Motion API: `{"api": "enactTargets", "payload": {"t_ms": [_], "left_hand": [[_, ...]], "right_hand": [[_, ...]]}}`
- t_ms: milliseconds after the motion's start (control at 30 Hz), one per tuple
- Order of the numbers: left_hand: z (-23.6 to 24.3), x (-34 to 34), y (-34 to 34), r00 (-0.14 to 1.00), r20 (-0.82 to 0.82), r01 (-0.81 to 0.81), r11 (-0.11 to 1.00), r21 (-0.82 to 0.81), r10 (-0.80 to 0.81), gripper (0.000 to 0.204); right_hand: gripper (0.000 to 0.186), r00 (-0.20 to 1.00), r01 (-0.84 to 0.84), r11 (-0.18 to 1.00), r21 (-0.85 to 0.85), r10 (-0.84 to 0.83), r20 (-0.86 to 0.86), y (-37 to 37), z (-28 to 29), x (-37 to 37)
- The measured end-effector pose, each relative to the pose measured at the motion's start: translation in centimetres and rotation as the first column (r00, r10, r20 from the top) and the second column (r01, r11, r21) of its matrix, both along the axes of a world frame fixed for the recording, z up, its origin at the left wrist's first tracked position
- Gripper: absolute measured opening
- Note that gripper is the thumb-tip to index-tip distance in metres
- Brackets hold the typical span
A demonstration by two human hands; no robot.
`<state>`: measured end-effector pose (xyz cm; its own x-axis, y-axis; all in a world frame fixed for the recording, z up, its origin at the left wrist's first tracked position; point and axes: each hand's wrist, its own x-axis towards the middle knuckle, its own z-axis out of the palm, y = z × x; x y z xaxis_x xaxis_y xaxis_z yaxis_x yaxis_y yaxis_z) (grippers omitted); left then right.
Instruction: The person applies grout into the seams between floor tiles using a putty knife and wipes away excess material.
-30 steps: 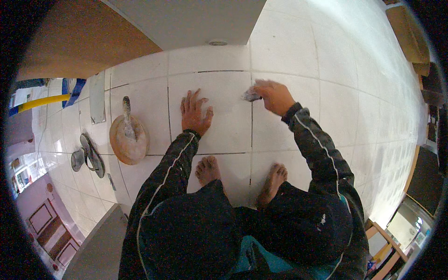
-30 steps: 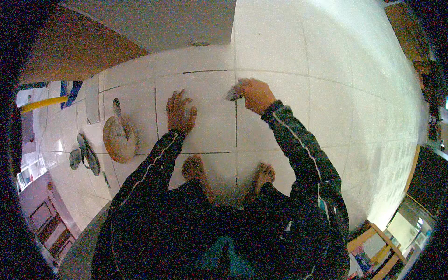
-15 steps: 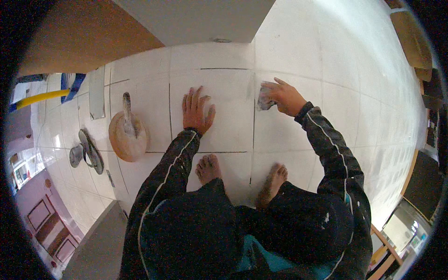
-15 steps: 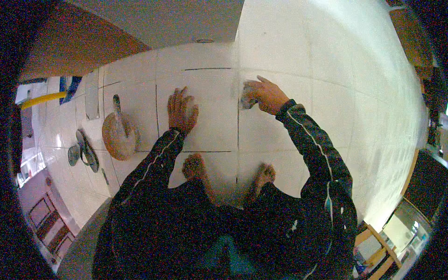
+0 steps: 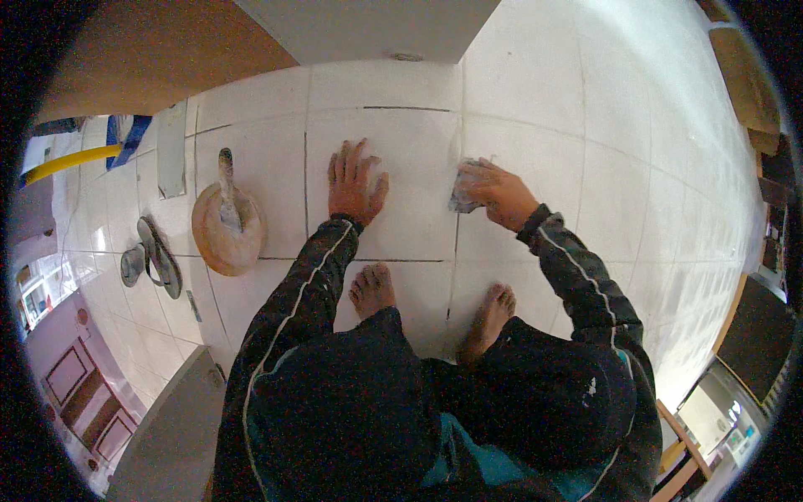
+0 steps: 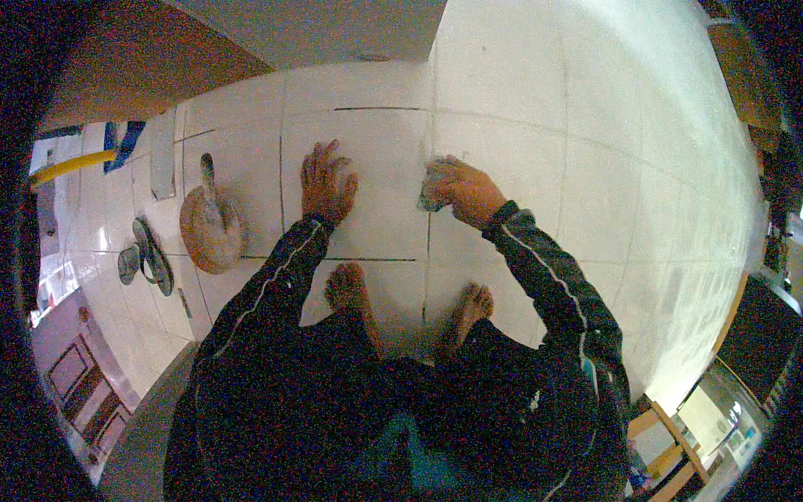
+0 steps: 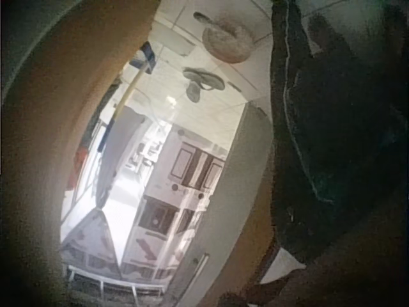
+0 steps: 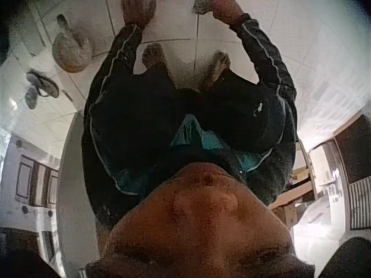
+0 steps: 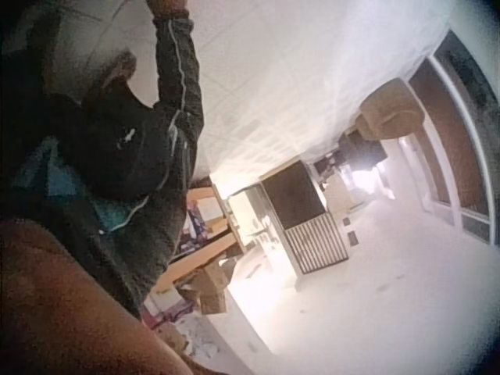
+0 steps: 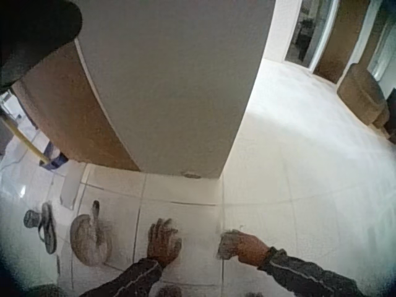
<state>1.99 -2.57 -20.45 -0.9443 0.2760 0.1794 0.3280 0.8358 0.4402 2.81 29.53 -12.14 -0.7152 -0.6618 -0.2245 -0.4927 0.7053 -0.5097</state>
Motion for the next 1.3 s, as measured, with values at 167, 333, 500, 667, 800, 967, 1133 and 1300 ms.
{"api": "enactTargets", "payload": {"t_ms": [167, 333, 500, 667, 800, 967, 1133, 1300], "left_hand": [[0.3, -0.1, 0.1, 1.000, -0.024, -0.002, 0.997, 0.082, 0.004, 0.033], [-0.6, 0.0, -0.1, 0.992, -0.124, 0.011, 0.999, 0.037, -0.007, 0.032], [0.3, -0.3, 0.2, 0.995, -0.096, 0.023, 0.999, 0.031, -0.020, 0.033], [0.3, 0.1, 0.1, 0.999, -0.048, 0.008, 0.999, 0.040, -0.006, 0.033], [0.2, -0.3, 0.4, 0.997, -0.076, 0.033, 0.997, 0.071, -0.028, 0.033], [0.6, -0.3, 0.4, 0.998, -0.067, 0.019, 0.994, 0.106, -0.012, 0.032], [0.5, -0.1, 0.3, 0.998, -0.070, -0.001, 0.995, 0.103, 0.008, 0.031], [0.3, -0.3, 0.4, 0.998, -0.055, -0.006, 0.998, 0.055, 0.009, 0.030]], "right_hand": [[0.061, 0.987, -0.145, 0.971, 0.191, 0.156, -0.045, 2.2, -0.5, 3.1], [0.064, 0.991, -0.134, 0.985, 0.107, 0.134, 0.006, -1.9, 0.0, 5.1], [0.056, 0.992, -0.093, 0.995, 0.044, 0.089, 0.083, 0.4, 0.3, 8.1], [0.055, 0.992, -0.030, 0.999, 0.038, 0.025, 0.128, -1.2, 1.7, 7.7], [0.039, 0.997, -0.077, 0.997, 0.017, 0.077, -0.026, -2.3, -0.6, 10.0], [0.036, 0.987, -0.156, 0.976, 0.151, 0.162, -0.023, 0.3, 0.9, 12.0], [0.048, 0.967, 0.252, 0.968, -0.003, -0.252, 0.026, 0.0, 2.5, 4.7], [0.048, 0.924, 0.365, 0.908, 0.208, -0.324, -0.204, -1.9, 2.9, -5.9]]}}
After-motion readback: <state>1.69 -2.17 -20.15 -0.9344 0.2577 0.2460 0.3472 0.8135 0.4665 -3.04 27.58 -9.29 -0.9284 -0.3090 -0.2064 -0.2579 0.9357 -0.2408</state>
